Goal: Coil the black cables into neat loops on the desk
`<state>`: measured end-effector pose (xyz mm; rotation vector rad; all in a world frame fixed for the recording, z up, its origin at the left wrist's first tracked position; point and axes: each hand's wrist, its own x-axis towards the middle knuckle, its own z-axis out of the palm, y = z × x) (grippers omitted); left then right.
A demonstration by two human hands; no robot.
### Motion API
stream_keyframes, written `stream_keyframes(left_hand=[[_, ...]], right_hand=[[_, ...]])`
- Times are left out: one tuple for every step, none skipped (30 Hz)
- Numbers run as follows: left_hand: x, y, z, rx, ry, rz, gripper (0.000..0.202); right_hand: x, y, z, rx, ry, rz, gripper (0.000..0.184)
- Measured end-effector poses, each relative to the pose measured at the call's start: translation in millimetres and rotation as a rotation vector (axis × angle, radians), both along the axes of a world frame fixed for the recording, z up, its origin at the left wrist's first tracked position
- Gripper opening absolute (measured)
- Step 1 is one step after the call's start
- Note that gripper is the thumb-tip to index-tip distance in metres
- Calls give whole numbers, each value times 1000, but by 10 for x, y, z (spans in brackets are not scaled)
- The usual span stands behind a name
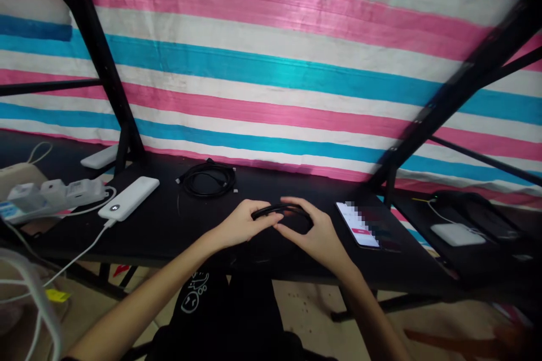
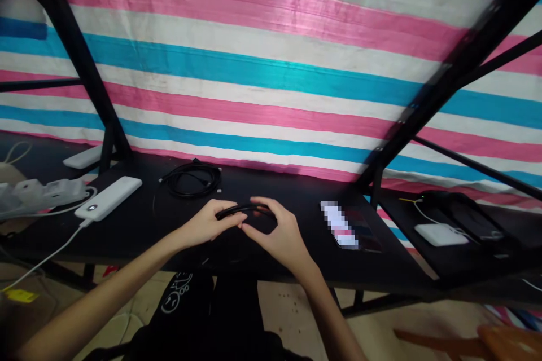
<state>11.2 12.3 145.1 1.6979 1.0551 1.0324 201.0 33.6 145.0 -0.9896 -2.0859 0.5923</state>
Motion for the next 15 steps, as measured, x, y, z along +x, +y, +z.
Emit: stream_keyframes(left_hand=[[-9, 2, 7, 29, -3, 19, 28], [-30, 9, -4, 36, -4, 28, 25], [-65, 18, -33, 17, 1, 30, 23], [-116, 25, -76, -13, 14, 33, 25], [-182, 26, -133, -34, 36, 52, 29], [-261, 19, -202, -26, 72, 101, 34], [-350, 2, -280, 15, 129, 193, 36], [-444, -23, -365, 77, 210, 334, 38], [-539, -57, -456, 140, 311, 516, 40], [-629, -97, -548, 181, 429, 714, 44], [-709, -143, -638, 193, 543, 899, 51], [-775, -192, -722, 185, 641, 1051, 60], [-824, -246, -794, 163, 709, 1154, 68], [-853, -304, -851, 140, 741, 1192, 73], [-863, -365, -890, 129, 739, 1161, 73]], right_hand=[[-18, -35, 36, -100, 10, 38, 34], [-28, -67, 68, -186, 12, 61, 28], [-28, -88, 95, -250, 12, 70, 26], [-19, -96, 111, -287, 22, 62, 25], [-1, -90, 118, -295, 50, 35, 25], [26, -71, 113, -280, 97, -10, 26], [57, -43, 99, -252, 154, -66, 27], [91, -11, 77, -226, 203, -114, 28], [125, 18, 51, -208, 238, -149, 28], [154, 42, 25, -197, 260, -171, 29], [176, 58, 1, -194, 271, -180, 28], [191, 66, -18, -193, 281, -181, 28], [199, 67, -29, -186, 294, -181, 27], [202, 63, -32, -173, 311, -185, 26], [201, 57, -26, -155, 332, -199, 24]])
